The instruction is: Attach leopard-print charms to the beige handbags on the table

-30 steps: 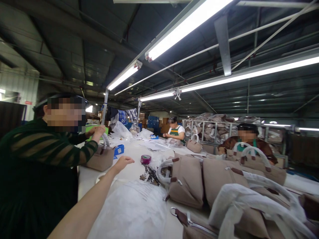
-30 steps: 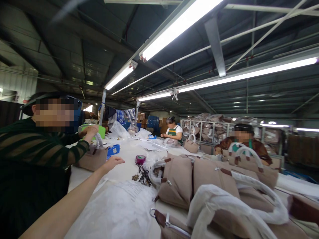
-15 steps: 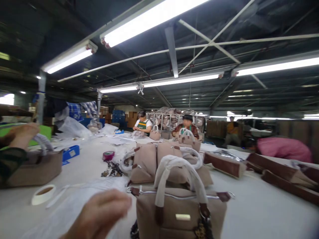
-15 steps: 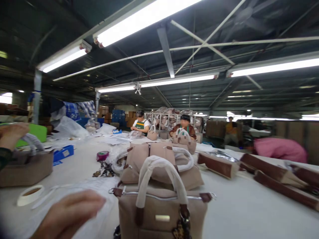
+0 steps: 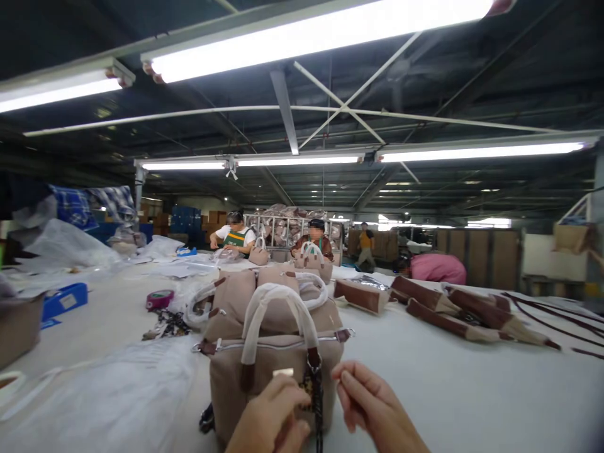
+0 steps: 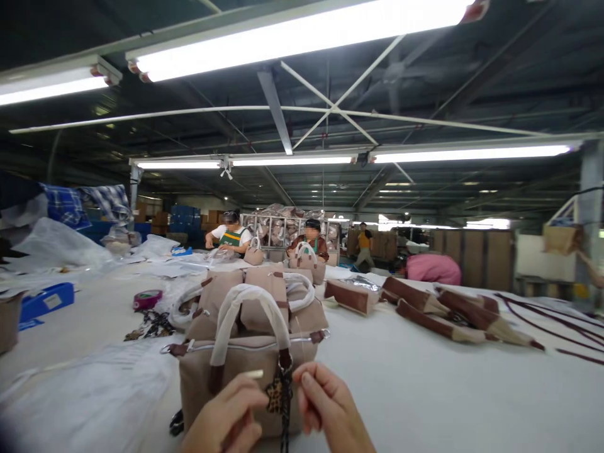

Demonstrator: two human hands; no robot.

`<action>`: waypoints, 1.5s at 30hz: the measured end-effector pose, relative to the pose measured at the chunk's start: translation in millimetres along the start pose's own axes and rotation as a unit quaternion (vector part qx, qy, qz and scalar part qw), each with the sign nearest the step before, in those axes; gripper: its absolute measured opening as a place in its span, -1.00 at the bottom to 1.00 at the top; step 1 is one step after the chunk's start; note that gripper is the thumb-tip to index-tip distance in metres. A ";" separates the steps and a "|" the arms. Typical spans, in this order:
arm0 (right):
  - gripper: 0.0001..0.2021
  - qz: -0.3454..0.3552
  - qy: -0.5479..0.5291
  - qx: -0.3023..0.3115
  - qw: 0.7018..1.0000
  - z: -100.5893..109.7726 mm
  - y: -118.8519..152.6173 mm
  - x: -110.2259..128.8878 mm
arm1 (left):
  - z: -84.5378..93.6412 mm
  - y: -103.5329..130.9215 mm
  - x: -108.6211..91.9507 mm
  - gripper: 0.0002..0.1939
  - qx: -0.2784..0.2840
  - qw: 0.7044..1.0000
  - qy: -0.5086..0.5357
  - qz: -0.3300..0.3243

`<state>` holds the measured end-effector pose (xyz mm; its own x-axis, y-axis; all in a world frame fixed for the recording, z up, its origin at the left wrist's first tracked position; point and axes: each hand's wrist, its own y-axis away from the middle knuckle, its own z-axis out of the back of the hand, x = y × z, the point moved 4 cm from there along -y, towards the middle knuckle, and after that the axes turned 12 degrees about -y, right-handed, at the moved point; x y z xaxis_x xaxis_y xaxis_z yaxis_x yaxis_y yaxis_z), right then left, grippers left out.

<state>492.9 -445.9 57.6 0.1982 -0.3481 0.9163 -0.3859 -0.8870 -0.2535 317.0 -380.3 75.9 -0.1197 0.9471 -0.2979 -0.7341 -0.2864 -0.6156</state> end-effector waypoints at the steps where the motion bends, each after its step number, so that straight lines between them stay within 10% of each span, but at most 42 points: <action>1: -0.50 0.034 0.059 -0.027 0.997 12.0 -5.3 5.8 | -7.0 -9.3 3.2 -0.79 0.004 0.998 -0.040 0.041; 5: -0.59 0.167 0.251 -0.095 0.949 40.1 -28.8 16.2 | -35.4 -26.0 25.7 -0.53 -0.036 0.972 -0.224 0.062; 9: -0.65 0.171 0.350 -0.010 0.921 38.5 -57.7 14.7 | -51.3 -19.3 66.2 -0.25 -0.075 0.936 -0.342 -0.029; 16: -0.71 0.138 0.357 0.068 0.921 3.3 -63.2 -5.4 | -18.3 -7.2 103.8 -0.29 -0.101 0.938 -0.331 0.022; 22: -0.75 0.108 0.366 0.115 0.917 -17.6 -42.0 -10.5 | -4.2 11.2 85.0 -0.51 -0.131 0.962 -0.199 0.135; 29: -0.67 0.188 0.507 0.097 0.836 -13.2 -32.3 -2.5 | -18.8 8.0 57.5 -0.84 -0.116 0.937 -0.176 0.278; 45: -0.72 0.210 0.622 0.183 0.732 -14.1 -19.3 -0.6 | -25.9 13.7 64.8 -0.89 -0.131 0.926 0.002 0.354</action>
<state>487.6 -424.3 66.3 -0.9304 -0.2686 0.2495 0.1340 -0.8826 -0.4507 316.5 -326.7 29.2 -0.5056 0.5089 -0.6967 -0.2855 -0.8607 -0.4215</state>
